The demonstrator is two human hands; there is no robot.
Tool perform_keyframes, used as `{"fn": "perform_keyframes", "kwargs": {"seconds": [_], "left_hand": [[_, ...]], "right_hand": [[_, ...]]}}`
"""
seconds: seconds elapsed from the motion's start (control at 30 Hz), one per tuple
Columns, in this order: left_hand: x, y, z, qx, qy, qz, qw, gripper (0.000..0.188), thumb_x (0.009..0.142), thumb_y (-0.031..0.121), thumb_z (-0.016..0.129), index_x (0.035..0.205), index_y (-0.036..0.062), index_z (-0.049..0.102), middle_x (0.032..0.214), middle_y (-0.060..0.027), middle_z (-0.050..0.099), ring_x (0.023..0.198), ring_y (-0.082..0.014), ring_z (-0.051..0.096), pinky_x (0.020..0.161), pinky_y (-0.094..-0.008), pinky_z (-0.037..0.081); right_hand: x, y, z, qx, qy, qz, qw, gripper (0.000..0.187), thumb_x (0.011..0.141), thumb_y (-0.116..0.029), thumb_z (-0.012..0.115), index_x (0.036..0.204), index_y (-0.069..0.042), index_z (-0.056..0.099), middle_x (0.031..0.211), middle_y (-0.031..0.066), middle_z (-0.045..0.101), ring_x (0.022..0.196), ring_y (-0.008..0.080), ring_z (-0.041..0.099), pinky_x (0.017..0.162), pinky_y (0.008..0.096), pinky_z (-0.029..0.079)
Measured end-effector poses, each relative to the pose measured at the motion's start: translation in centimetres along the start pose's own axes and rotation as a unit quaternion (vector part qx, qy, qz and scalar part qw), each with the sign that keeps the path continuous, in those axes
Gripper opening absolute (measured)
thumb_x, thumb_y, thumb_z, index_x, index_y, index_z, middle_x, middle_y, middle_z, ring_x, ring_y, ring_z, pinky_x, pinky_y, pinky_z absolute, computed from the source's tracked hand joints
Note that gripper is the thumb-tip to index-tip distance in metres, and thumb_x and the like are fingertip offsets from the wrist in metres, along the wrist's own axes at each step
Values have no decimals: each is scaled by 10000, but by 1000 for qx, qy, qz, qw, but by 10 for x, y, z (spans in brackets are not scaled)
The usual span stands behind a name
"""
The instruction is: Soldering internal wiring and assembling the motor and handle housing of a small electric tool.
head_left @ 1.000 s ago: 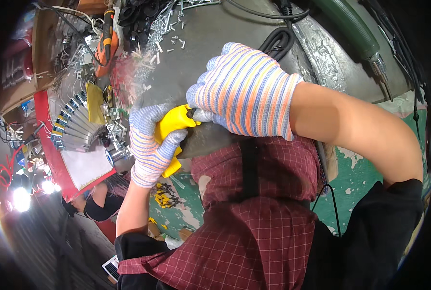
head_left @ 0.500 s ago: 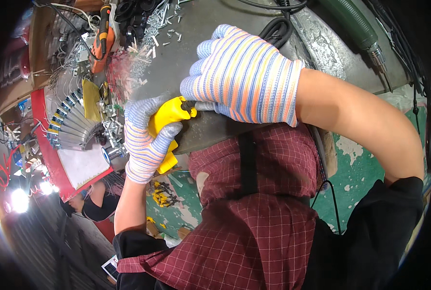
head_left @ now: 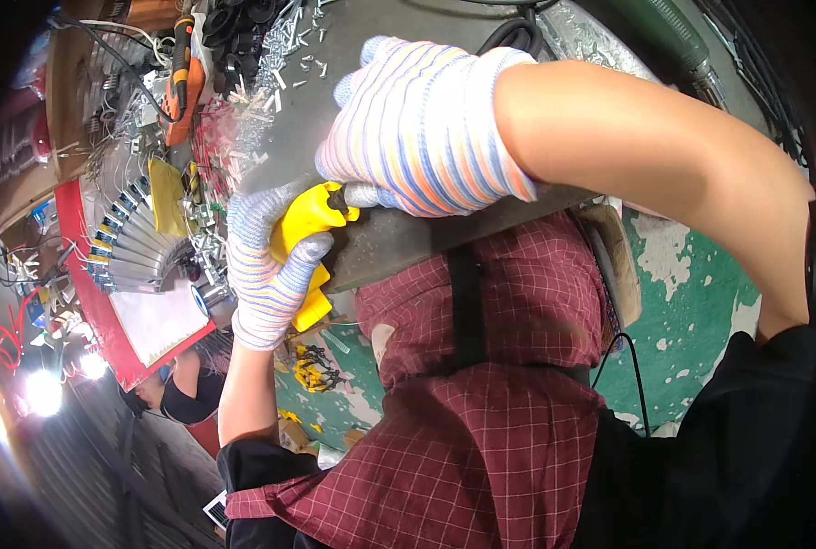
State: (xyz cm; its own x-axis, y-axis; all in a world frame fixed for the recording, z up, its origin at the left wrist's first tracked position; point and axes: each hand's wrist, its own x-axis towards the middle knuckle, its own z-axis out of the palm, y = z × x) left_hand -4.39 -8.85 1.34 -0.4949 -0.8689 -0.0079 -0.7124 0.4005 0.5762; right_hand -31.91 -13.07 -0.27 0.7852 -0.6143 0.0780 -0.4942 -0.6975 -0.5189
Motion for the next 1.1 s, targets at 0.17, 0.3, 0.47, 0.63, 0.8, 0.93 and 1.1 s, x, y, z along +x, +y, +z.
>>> {"fn": "perform_keyframes", "kwargs": {"seconds": [0.17,0.3,0.47,0.63,0.8,0.93,1.1], "left_hand": [[4,4,-1,85,-11,66,994,499,843,204,785,1267,50,573,1277,-101,578,1235,-228,524,1078,-399,390],[-2,0,-2,37,-1,27,999,504,840,190,786,1277,61,569,1286,-101,572,1242,-228,519,1079,-396,388],[0,-5,-3,13,-18,12,1000,498,840,172,784,1275,65,569,1291,-90,564,1219,-217,532,1061,-382,401],[4,1,1,61,-4,47,997,464,830,170,791,1233,49,597,1177,-76,598,1113,-203,567,1004,-364,435],[19,22,5,158,0,86,984,493,761,266,817,1169,59,631,1053,-136,640,986,-337,595,909,-427,454],[22,28,7,249,-34,98,963,512,780,292,798,1204,69,618,1065,-136,643,996,-334,593,936,-438,434],[24,48,16,356,-45,126,925,653,821,334,729,1337,0,507,1081,-184,610,1000,-383,566,972,-487,389]], "right_hand": [[-13,-2,9,-162,135,-83,974,57,792,-180,613,807,-141,651,742,39,639,881,261,653,921,447,456],[-8,2,12,-188,212,-145,948,165,760,-157,725,917,-119,754,921,79,720,911,301,677,816,396,496],[-11,2,13,-200,220,-119,947,63,762,-201,613,752,-146,642,718,24,624,852,263,658,944,472,477],[-16,-1,12,-235,232,-125,936,98,746,-211,611,704,-129,647,682,44,609,843,271,658,933,486,480],[-16,-4,14,-270,196,-101,937,111,731,-201,615,729,-121,692,745,87,664,909,288,673,987,485,444],[-13,-8,11,-270,86,-40,958,132,779,-207,605,802,-144,719,809,85,700,966,281,670,1024,472,414],[-17,-14,8,-294,48,13,955,136,779,-176,659,862,-135,759,875,60,726,963,249,669,944,402,415]]}}
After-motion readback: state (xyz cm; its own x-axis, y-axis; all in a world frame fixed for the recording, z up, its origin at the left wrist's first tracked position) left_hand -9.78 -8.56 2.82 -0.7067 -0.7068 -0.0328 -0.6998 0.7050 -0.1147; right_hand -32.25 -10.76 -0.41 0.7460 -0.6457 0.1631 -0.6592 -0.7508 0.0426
